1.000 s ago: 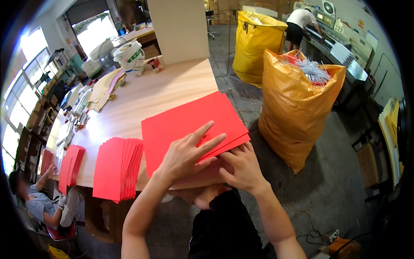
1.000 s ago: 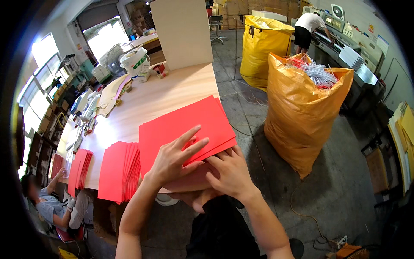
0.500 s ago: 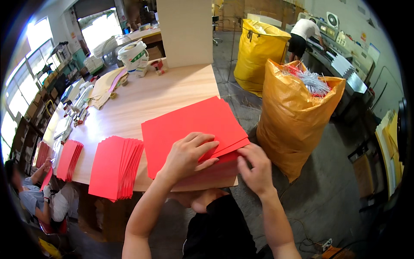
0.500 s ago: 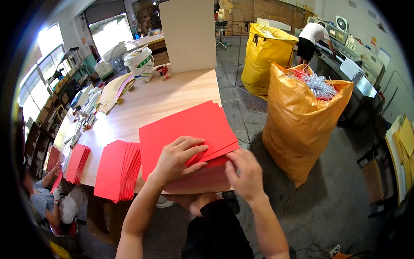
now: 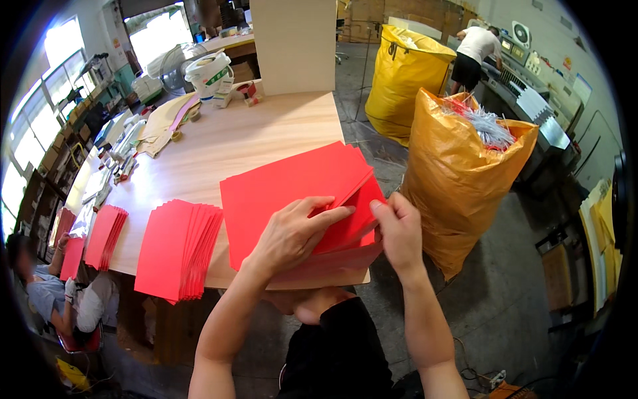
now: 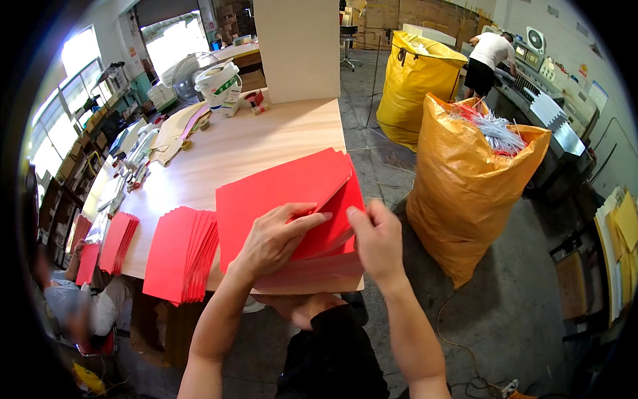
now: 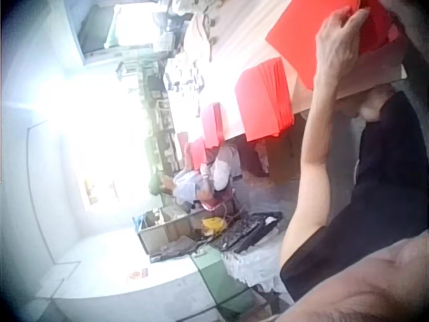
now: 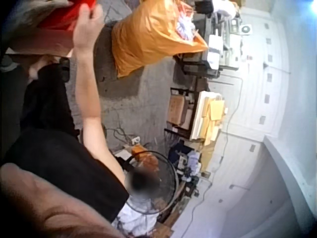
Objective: The person counts and checks individual red paper sheets from a stack on a table, flipping through them one by one.
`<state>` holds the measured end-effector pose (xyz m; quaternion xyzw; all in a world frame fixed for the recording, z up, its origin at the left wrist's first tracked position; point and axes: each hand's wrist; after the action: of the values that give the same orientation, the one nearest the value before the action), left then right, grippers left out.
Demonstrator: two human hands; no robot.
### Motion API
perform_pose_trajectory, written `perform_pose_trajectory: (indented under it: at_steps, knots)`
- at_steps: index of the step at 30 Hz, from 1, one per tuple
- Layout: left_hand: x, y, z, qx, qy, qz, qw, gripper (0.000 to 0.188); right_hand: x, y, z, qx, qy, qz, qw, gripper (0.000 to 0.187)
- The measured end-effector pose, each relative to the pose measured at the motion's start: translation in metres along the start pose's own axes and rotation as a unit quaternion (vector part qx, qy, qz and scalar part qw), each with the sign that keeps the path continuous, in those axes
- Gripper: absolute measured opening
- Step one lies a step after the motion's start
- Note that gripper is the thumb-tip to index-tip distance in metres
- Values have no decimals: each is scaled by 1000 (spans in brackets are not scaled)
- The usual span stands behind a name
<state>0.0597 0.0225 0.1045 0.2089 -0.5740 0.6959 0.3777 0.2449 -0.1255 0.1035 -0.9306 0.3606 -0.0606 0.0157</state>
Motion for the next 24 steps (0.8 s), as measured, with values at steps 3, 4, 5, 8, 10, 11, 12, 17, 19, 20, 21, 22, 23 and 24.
perform_pose_trajectory:
  at_steps: [3, 4, 5, 8, 10, 11, 12, 17, 19, 20, 21, 22, 23, 24]
  knots:
    - [1, 2, -1, 14, 11, -12, 1000, 39, 2, -5, -2, -35, -70, -32, 996, 38]
    - [2, 2, -1, 20, 18, -15, 1000, 37, -2, -4, -2, 34, 38, 2, 999, 37]
    - [2, 1, 0, 27, 24, -19, 999, 36, -5, -4, -2, 103, 146, 35, 983, 37]
    - [7, 0, 1, 20, 21, -11, 1000, 30, -6, -6, -14, -79, -128, -54, 987, 40]
    - [7, -2, 3, 19, 20, -9, 1000, 35, -4, -5, -18, -147, -235, -85, 957, 42]
    - [8, -3, 3, 19, 18, -7, 1000, 39, -3, -5, -19, -148, -237, -87, 956, 42]
    - [8, -3, 5, 21, 13, -8, 1000, 44, -2, -4, -20, -151, -239, -90, 955, 41]
    - [5, -1, 3, 31, 12, -9, 999, 61, 2, -6, -16, -148, -233, -109, 955, 34]
    - [6, -1, 3, 33, 22, -7, 999, 59, 4, -5, -16, -144, -224, -116, 957, 34]
    - [6, -2, 3, 35, 27, -6, 999, 59, 4, -5, -17, -142, -220, -115, 958, 35]
    - [6, -2, 3, 38, 32, -6, 999, 58, 3, -4, -19, -140, -215, -114, 960, 35]
    - [7, -2, 3, 42, 36, -6, 998, 58, 3, -3, -20, -138, -211, -113, 961, 35]
    - [7, -2, 3, 45, 41, -7, 998, 57, 3, -3, -19, -130, -206, -118, 963, 36]
    - [7, -1, 2, 47, 44, -7, 998, 58, 4, -4, -17, -121, -201, -123, 964, 37]
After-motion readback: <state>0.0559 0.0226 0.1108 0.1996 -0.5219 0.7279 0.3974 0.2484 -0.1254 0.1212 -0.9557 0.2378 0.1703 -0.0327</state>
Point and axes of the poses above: each hand's wrist, its own y-axis away from the middle knuckle, its own x-axis out of the back of the hand, z = x × y, and after that the axes turned 10 degrees about -x, right-handed
